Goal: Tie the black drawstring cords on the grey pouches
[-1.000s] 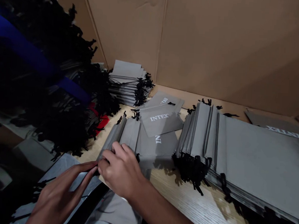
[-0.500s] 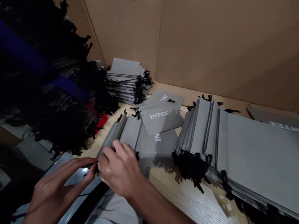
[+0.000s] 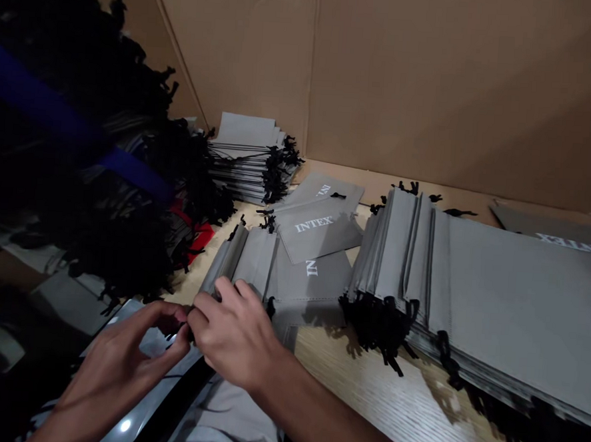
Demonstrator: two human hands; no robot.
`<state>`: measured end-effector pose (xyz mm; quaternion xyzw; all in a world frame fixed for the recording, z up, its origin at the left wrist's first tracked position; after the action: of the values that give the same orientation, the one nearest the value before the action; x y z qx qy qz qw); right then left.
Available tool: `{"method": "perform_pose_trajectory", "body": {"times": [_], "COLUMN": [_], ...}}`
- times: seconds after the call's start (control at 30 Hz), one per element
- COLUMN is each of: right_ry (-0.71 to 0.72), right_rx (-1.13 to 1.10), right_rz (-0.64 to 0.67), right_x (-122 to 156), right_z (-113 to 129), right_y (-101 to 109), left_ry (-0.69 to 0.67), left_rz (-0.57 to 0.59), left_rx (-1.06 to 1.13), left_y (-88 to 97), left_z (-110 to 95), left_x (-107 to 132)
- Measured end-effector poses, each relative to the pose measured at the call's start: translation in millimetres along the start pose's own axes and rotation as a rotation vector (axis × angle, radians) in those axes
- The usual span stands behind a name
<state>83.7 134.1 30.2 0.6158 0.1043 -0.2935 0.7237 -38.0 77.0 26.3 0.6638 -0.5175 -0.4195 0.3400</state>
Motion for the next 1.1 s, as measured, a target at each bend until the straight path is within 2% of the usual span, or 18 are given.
{"method": "perform_pose_trajectory", "body": {"times": [0.3, 0.43, 0.6, 0.7, 0.8, 0.87, 0.93, 0.97, 1.1], "right_ry": [0.03, 0.051, 0.053, 0.066, -0.019, -0.186, -0.268, -0.283, -0.281], "right_rx": [-0.006, -0.003, 0.028, 0.025, 0.052, 0.104, 0.136, 0.146, 0.157], "right_rz": [-0.004, -0.006, 0.122, 0.138, 0.123, 0.093, 0.053, 0.037, 0.015], "right_x": [0, -1, -4, -5, -3, 3, 10, 13, 19], "right_z": [4, 4, 6, 9, -13, -47, -74, -83, -88], "right_y": [-1, -2, -14, -17, -14, -6, 4, 9, 13], "left_ry": [0.041, 0.079, 0.129, 0.18, 0.215, 0.194, 0.138, 0.163, 0.247], "left_rz": [0.177, 0.211, 0.212, 0.249, 0.264, 0.219, 0.101, 0.105, 0.164], "left_rx": [0.177, 0.198, 0.229, 0.312, 0.473, 0.584, 0.564, 0.524, 0.442], "left_y": [-11.3, -13.1, -16.5, -22.0, -18.0, -4.1, 19.1, 23.1, 18.3], "left_z": [-2, 2, 7, 10, 12, 11, 8, 9, 10], "left_x": [-11, -10, -10, -7, 8, 20, 28, 30, 24]}}
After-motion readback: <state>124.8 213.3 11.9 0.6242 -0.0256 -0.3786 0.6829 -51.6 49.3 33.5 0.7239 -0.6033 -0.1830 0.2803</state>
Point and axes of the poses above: each hand's wrist, its own x-axis away from the middle knuckle, its own y-axis out of the back of the hand, z = x × y, the point moved 9 cm from there along -x, towards the middle knuckle, and after that the axes turned 8 degrees about z, right-handed, at the moved point
